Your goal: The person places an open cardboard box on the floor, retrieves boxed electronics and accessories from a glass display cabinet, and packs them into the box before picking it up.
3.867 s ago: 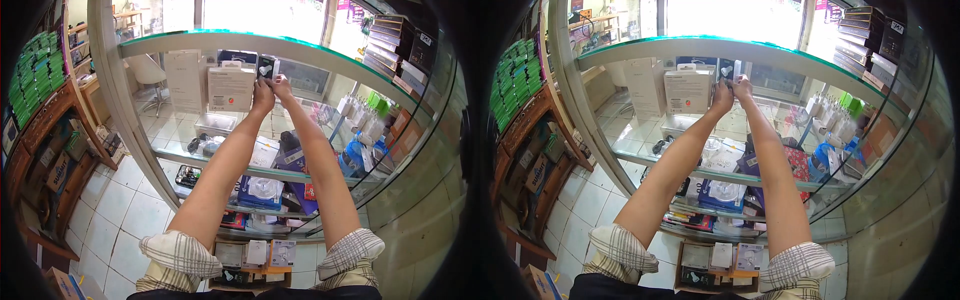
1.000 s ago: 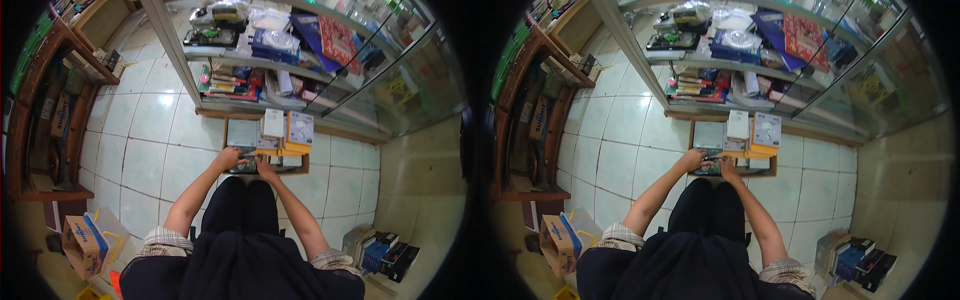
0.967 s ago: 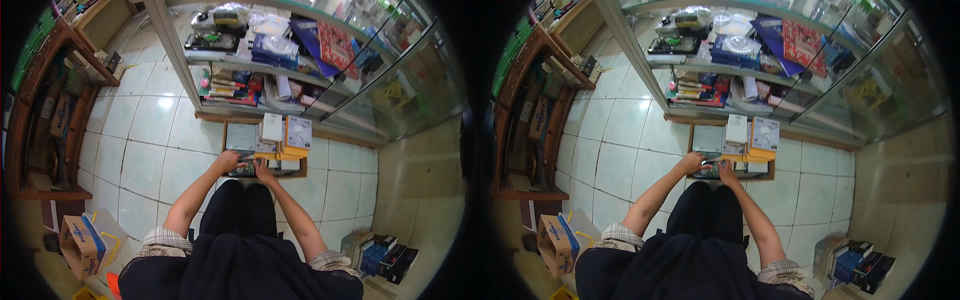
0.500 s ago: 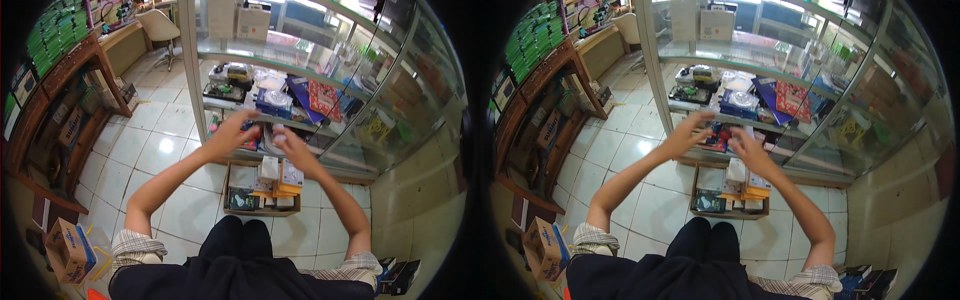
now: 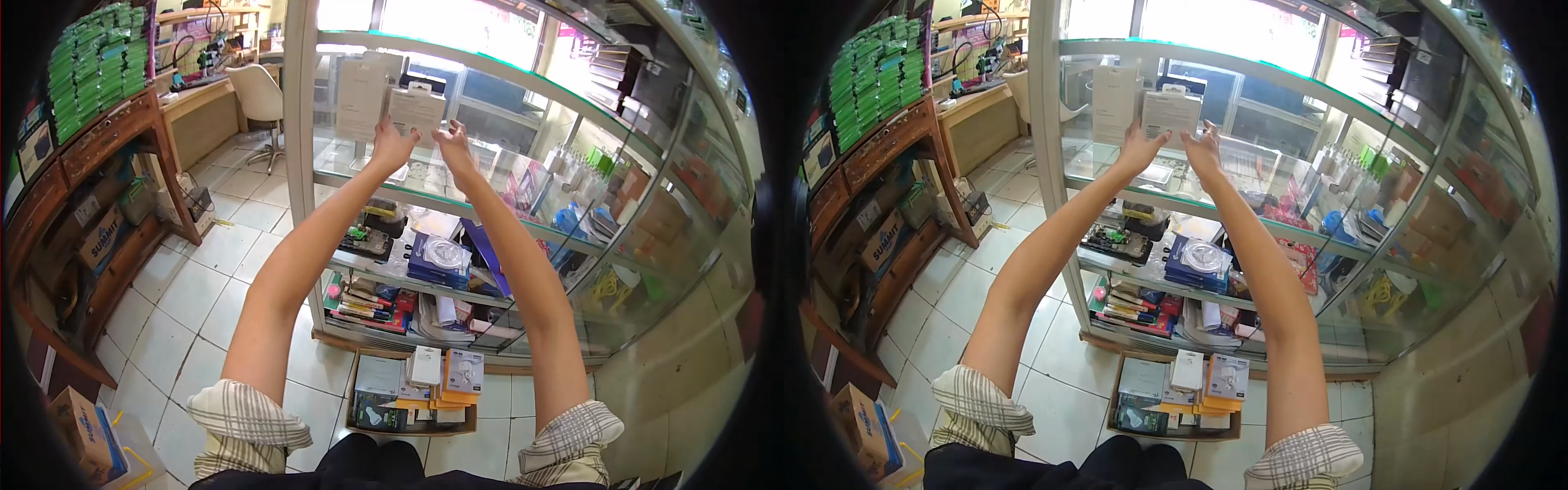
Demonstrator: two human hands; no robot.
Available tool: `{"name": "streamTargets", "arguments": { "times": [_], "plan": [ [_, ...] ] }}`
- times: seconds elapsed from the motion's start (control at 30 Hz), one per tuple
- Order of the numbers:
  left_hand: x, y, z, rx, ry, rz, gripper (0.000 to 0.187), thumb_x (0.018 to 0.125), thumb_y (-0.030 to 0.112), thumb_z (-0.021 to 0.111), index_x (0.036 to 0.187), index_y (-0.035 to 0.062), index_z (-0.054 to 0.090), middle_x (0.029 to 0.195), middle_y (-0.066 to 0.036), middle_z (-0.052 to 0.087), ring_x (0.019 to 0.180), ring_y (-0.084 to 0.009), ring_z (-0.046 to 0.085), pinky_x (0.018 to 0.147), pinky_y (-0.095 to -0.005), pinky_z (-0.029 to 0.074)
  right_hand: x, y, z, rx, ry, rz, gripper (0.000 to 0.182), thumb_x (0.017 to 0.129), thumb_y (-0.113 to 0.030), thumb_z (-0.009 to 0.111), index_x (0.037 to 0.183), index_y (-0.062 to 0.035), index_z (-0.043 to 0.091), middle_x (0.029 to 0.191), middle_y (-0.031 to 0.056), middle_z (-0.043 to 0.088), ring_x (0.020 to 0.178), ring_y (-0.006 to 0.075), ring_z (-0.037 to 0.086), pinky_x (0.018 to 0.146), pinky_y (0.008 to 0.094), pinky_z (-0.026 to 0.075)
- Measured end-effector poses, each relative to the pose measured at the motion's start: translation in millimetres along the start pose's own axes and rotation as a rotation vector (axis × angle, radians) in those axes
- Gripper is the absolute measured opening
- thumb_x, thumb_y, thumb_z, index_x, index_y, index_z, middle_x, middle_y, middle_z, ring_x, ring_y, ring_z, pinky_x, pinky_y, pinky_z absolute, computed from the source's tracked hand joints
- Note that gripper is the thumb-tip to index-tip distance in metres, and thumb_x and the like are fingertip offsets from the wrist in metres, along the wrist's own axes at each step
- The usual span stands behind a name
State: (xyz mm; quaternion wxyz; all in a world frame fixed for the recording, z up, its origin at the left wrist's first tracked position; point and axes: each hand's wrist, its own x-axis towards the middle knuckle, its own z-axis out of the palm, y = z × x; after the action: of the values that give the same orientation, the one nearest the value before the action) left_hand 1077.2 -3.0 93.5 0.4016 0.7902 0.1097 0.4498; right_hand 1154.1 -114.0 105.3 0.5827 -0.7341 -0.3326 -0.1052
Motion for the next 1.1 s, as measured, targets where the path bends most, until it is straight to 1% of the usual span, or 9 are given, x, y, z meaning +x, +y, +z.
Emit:
{"name": "streamTargets", "arguments": {
  "times": [0.13,0.33,0.4,0.57,0.67,0.73,0.83,1.0,1.1],
  "plan": [
    [23.2,-18.4,29.6,0.128,0.055,-0.116,0.080,0.065,0.033,0.065,0.120,-0.0081,0.023,0.117,-0.028,0.034,0.112,-0.0385,0.033,0.093,-0.0442,0.031,28.9,16.1,15.0,0.109,-0.099,0.055,0.070,0.075,-0.022,0.056,0.129,0.0034,0.019,0.134,0.0213,0.022,0.122,0.0324,0.028,0.098,0.0348,0.027],
    [28.9,-29.2,24.7,0.047,0.031,-0.126,0.072,0.064,0.032,0.066,0.113,-0.0067,0.030,0.112,-0.025,0.039,0.108,-0.0368,0.038,0.091,-0.0431,0.033,38.8,34.2,24.2,0.191,-0.144,-0.051,0.064,0.075,-0.015,0.055,0.127,0.0013,0.022,0.121,0.0157,0.041,0.110,0.0239,0.040,0.094,0.0321,0.028],
    [26.2,-26.9,23.9,-0.062,0.101,-0.043,0.070,0.064,0.032,0.064,0.112,-0.0065,0.031,0.111,-0.025,0.040,0.106,-0.0366,0.040,0.090,-0.0403,0.034,36.7,29.9,15.5,0.468,-0.240,0.034,0.063,0.077,-0.016,0.055,0.128,-0.0016,0.021,0.121,0.0128,0.042,0.110,0.0230,0.040,0.094,0.0345,0.027],
    [2.1,-1.2,12.2,-0.101,0.173,0.031,0.068,0.064,0.029,0.066,0.112,-0.0066,0.034,0.110,-0.024,0.040,0.105,-0.0366,0.040,0.091,-0.0385,0.033,-6.4,-2.2,-11.6,0.437,-0.218,0.140,0.055,0.082,-0.020,0.050,0.129,-0.0084,0.022,0.124,0.0091,0.039,0.110,0.0233,0.040,0.092,0.0376,0.030],
    [-30.2,19.0,3.6,-0.048,0.190,0.146,0.065,0.067,0.027,0.064,0.113,-0.0069,0.033,0.109,-0.024,0.039,0.104,-0.0363,0.040,0.090,-0.0386,0.033,-36.4,-6.7,-26.6,0.287,-0.087,0.081,0.053,0.084,-0.021,0.046,0.130,-0.0059,0.024,0.124,0.0124,0.041,0.102,0.0251,0.047,0.084,0.0335,0.037],
    [-57.8,30.9,-4.4,-0.174,0.146,0.209,0.060,0.072,0.025,0.061,0.115,-0.0056,0.032,0.110,-0.023,0.037,0.105,-0.0346,0.040,0.090,-0.0383,0.033,-64.7,-9.4,-33.3,0.234,0.003,-0.144,0.050,0.086,-0.026,0.045,0.128,-0.0039,0.029,0.121,0.0138,0.043,0.099,0.0256,0.049,0.078,0.0337,0.041],
    [-106.0,57.6,-23.5,-0.364,0.085,0.266,0.056,0.078,0.023,0.057,0.118,-0.0041,0.030,0.112,-0.019,0.036,0.106,-0.0306,0.039,0.091,-0.0367,0.033,-128.0,-40.4,-58.8,0.316,-0.003,-0.119,0.049,0.087,-0.026,0.045,0.127,-0.0026,0.030,0.122,0.0134,0.041,0.101,0.0224,0.048,0.080,0.0326,0.041],
    [-199.8,86.5,-69.6,-0.553,-0.103,0.128,0.050,0.086,0.032,0.047,0.123,0.0024,0.031,0.119,-0.013,0.032,0.110,-0.0229,0.037,0.094,-0.0363,0.032,-233.4,-54.6,-88.9,0.285,0.013,-0.090,0.046,0.085,-0.019,0.051,0.123,-0.0029,0.033,0.112,0.0108,0.043,0.101,0.0198,0.044,0.079,0.0272,0.043],
    [-251.6,85.0,-87.8,-0.729,-0.255,-0.167,0.049,0.089,0.039,0.037,0.124,0.0047,0.035,0.121,-0.010,0.038,0.115,-0.0216,0.034,0.091,-0.0371,0.037,-293.0,-39.5,-99.6,0.253,-0.046,0.026,0.043,0.083,-0.015,0.053,0.121,-0.0050,0.036,0.107,0.0087,0.046,0.097,0.0188,0.046,0.078,0.0272,0.044]
  ]
}}
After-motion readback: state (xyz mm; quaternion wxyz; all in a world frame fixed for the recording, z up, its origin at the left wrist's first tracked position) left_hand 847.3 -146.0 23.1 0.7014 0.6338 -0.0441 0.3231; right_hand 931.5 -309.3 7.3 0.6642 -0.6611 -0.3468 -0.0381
